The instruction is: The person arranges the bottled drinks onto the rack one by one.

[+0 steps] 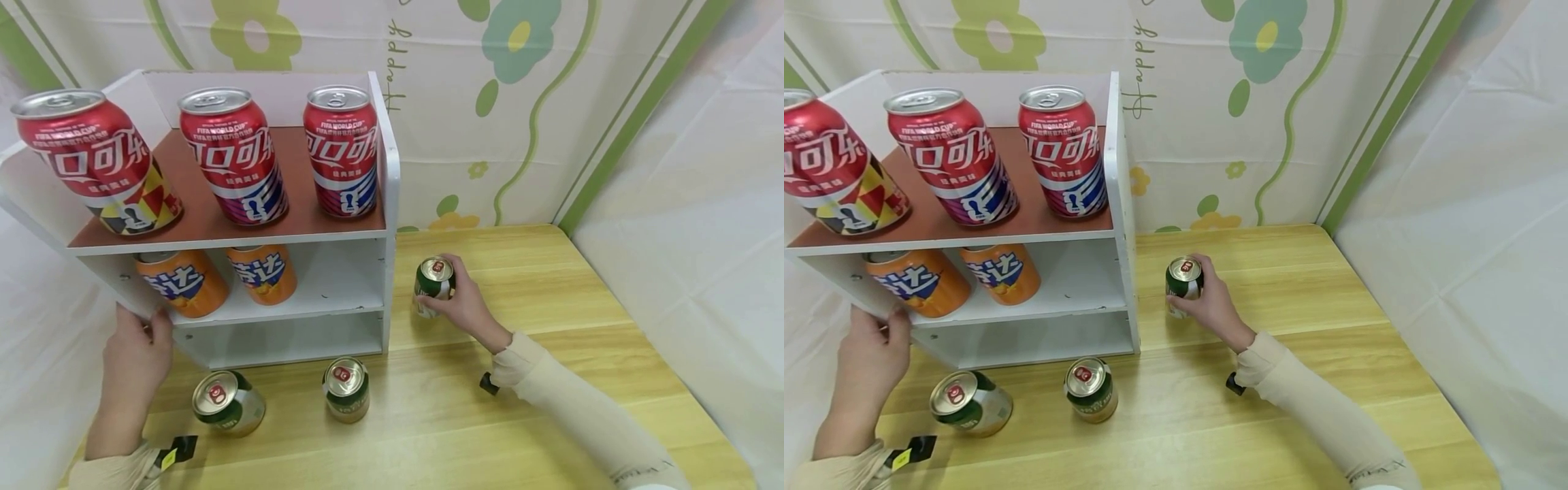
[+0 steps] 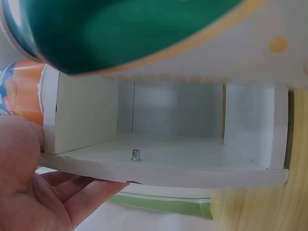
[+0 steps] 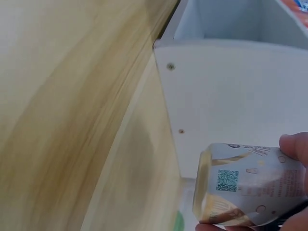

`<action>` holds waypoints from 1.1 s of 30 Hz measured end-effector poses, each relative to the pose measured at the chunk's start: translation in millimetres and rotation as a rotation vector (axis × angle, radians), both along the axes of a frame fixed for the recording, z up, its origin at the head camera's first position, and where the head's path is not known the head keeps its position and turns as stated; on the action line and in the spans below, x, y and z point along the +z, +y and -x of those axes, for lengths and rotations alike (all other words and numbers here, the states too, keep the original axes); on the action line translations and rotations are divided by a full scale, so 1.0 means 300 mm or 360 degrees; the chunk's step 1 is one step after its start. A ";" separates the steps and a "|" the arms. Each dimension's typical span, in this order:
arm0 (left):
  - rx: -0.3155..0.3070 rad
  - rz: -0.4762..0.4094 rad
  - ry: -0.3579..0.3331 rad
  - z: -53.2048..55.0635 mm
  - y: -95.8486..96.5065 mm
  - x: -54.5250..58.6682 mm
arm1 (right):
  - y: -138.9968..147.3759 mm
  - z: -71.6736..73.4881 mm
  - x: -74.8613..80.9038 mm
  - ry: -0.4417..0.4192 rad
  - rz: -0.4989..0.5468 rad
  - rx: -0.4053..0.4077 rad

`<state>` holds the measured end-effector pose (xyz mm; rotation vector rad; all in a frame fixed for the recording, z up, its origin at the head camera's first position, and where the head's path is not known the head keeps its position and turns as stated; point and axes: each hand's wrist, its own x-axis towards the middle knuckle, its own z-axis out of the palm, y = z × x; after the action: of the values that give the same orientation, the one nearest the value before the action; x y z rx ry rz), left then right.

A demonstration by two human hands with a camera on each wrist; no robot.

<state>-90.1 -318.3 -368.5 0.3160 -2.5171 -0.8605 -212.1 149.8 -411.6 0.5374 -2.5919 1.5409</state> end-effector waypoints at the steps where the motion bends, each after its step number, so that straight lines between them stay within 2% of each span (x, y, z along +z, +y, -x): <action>1: 0.0000 0.0001 0.0001 -0.001 0.000 0.000 | 0.002 -0.009 0.004 0.0000 0.0003 0.0013; 11: -0.0012 0.0007 0.0006 0.000 -0.002 -0.006 | 0.012 -0.105 0.051 -0.0070 -0.0017 0.0096; 15: -0.0011 0.0003 0.0004 -0.001 -0.005 -0.006 | 0.009 -0.139 0.073 -0.0046 -0.0038 0.0155; 33: -0.0025 0.0004 -0.0002 0.000 -0.003 0.000 | -0.027 -0.319 0.186 -0.0099 0.0057 0.0450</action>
<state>-90.2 -319.2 -368.4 0.2963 -2.5252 -0.8634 -116.2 141.5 -355.9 0.8999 -2.6185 1.7046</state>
